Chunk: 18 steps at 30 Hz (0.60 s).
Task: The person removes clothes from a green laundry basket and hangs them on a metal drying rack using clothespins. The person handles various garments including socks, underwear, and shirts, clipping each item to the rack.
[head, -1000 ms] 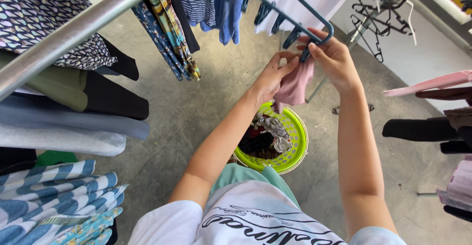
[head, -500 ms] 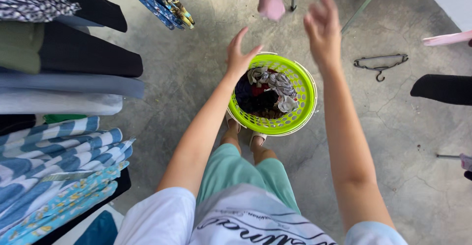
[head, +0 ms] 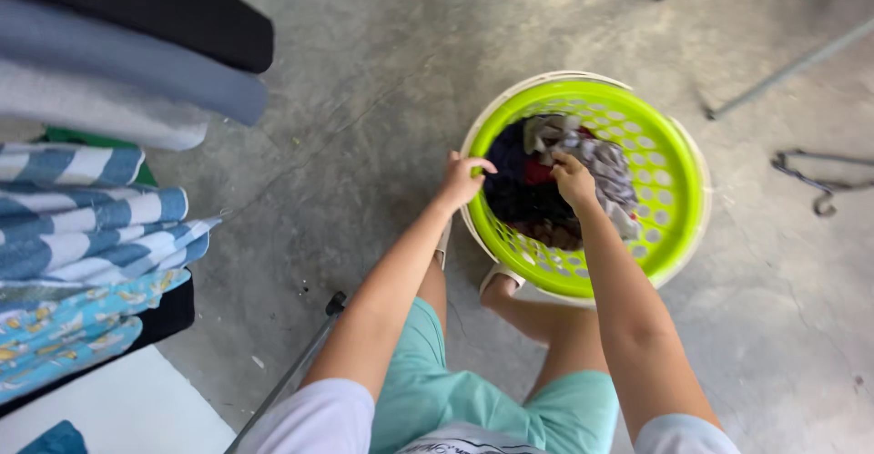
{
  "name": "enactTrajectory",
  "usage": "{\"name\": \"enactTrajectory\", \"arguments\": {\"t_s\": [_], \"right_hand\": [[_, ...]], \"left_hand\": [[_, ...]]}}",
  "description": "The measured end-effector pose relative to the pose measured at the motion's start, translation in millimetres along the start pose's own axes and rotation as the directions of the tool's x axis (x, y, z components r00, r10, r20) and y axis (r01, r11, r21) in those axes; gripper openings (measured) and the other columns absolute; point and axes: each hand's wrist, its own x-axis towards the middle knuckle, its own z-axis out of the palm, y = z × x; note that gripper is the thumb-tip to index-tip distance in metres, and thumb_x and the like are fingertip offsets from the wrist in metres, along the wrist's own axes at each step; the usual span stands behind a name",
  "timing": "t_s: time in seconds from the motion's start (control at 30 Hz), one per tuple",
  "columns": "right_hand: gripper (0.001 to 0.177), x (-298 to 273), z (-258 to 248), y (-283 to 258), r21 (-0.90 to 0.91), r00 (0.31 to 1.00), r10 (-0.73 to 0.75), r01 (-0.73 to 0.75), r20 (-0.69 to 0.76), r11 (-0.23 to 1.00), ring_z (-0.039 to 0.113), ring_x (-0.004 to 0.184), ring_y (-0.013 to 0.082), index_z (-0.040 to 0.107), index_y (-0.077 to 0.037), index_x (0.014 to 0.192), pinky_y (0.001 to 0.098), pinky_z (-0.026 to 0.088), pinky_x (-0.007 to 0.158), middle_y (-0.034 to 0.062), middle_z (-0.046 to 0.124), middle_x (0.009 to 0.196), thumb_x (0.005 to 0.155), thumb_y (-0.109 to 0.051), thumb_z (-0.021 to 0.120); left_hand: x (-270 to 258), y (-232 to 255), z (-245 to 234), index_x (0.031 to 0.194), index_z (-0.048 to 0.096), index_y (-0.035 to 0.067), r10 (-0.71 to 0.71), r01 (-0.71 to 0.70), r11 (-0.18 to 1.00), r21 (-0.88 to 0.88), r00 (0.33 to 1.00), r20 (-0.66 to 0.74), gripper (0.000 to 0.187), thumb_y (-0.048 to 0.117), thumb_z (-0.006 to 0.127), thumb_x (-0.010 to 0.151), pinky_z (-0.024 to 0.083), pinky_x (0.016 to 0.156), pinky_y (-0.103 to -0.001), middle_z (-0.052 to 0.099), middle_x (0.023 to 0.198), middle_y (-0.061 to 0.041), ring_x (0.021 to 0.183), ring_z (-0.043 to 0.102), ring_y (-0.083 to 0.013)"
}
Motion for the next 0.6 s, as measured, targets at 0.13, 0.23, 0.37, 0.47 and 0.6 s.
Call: {"name": "enactTrajectory", "arguments": {"t_s": [0.13, 0.23, 0.37, 0.47, 0.6], "right_hand": [[0.046, 66, 60, -15, -0.176, 0.964, -0.233, 0.209, -0.125, 0.962, 0.060, 0.112, 0.0390, 0.074, -0.010, 0.130, 0.0432, 0.047, 0.098, 0.0266, 0.064, 0.127, 0.086, -0.023, 0.078], [0.048, 70, 81, -15, 0.262, 0.996, 0.016, -0.037, 0.083, 0.964, 0.063, 0.111, 0.0212, 0.062, 0.000, 0.134, 0.0333, 0.047, 0.098, 0.0115, 0.069, 0.122, 0.094, -0.023, 0.073], [0.022, 46, 53, -40, 0.736, 0.992, -0.117, 0.046, 0.046, 0.675, 0.061, 0.099, 0.0120, 0.063, -0.002, 0.116, 0.0267, 0.047, 0.089, 0.0016, 0.066, 0.108, 0.099, -0.008, 0.076], [0.017, 0, 10, -78, 0.871, 0.965, -0.237, 0.018, 0.114, 0.491, 0.058, 0.092, 0.0078, 0.060, -0.007, 0.108, 0.0235, 0.045, 0.080, -0.0014, 0.062, 0.102, 0.101, 0.002, 0.073], [0.011, -82, -68, -160, 0.907, 0.872, -0.383, -0.143, 0.305, 0.397, 0.065, 0.093, 0.0110, 0.064, -0.007, 0.107, 0.0250, 0.052, 0.083, 0.0024, 0.068, 0.103, 0.100, 0.001, 0.063]], "left_hand": [[-16, -17, 2, 0.097, 0.079, 0.026, -0.013, 0.006, 0.995, -0.097, 0.997, -0.074, 0.035, -0.002, 0.071, 0.077, 0.048, 0.102, -0.040, 0.053, 0.107, -0.019, 0.108, 0.055, -0.0363], [-47, -36, -5, 0.099, 0.078, 0.026, -0.097, 0.085, 0.988, -0.130, 0.992, -0.086, 0.032, 0.002, 0.073, 0.079, 0.049, 0.097, -0.040, 0.056, 0.106, -0.017, 0.104, 0.056, -0.0339], [-63, -50, -36, 0.101, 0.082, 0.027, -0.112, 0.106, 0.993, -0.045, 0.980, -0.162, 0.036, 0.001, 0.074, 0.078, 0.048, 0.106, -0.041, 0.072, 0.109, -0.009, 0.107, 0.058, -0.0324], [-65, -39, -75, 0.109, 0.080, 0.024, -0.218, 0.250, 0.963, 0.099, 0.942, -0.256, 0.041, 0.004, 0.079, 0.073, 0.045, 0.106, -0.043, 0.056, 0.126, -0.020, 0.118, 0.054, -0.0385], [-50, 47, -138, 0.127, 0.066, 0.017, 0.160, -0.102, 0.975, 0.198, 0.939, -0.304, 0.053, 0.018, 0.085, 0.078, 0.044, 0.104, -0.045, 0.054, 0.139, -0.022, 0.128, 0.052, -0.0423]]}}
